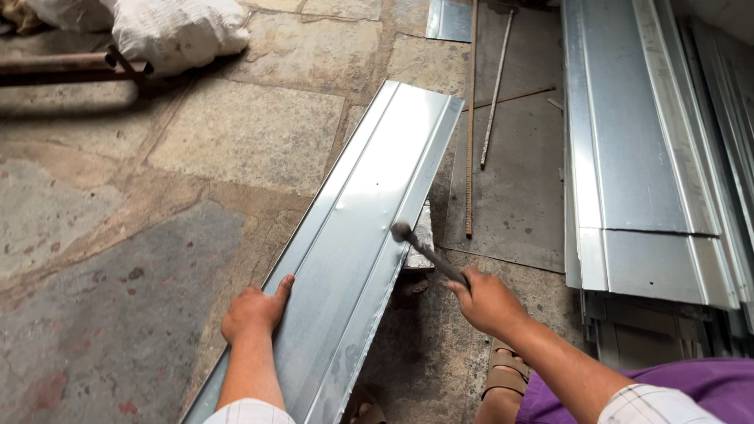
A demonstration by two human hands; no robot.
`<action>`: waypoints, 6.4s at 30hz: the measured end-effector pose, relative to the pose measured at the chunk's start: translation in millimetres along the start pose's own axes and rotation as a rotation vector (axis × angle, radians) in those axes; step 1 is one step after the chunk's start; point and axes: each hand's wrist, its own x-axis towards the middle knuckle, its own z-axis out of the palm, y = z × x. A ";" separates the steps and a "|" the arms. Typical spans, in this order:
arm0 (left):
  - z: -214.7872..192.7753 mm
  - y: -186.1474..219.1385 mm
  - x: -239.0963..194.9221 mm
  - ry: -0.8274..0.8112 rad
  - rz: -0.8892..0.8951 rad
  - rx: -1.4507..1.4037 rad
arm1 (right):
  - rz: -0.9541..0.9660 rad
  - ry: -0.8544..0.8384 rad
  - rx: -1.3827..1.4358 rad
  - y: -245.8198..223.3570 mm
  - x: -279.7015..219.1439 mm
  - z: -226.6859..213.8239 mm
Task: The person hammers the edge of a long metal sheet supported by a wooden block on the floor, moving along its length.
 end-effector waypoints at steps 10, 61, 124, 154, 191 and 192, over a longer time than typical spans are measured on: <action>0.4 -5.8 -6.6 -0.054 -0.049 0.019 | -1.040 0.739 0.753 -4.6 5.9 -59.1; 9.1 17.6 38.5 -0.147 0.054 -0.071 | 0.154 -0.120 -0.101 44.8 24.7 38.3; -8.2 42.8 8.8 -0.075 0.001 -0.055 | -0.014 0.027 0.207 4.1 15.7 -8.2; -8.6 24.9 2.0 -0.109 -0.041 -0.081 | -0.062 0.065 0.150 52.1 17.8 20.3; -2.2 -1.0 -10.2 -0.099 -0.073 -0.069 | -0.151 0.114 0.289 1.1 10.0 -23.7; -2.5 -0.1 -9.8 -0.103 -0.074 -0.069 | -0.148 0.111 0.287 -5.0 7.1 -39.3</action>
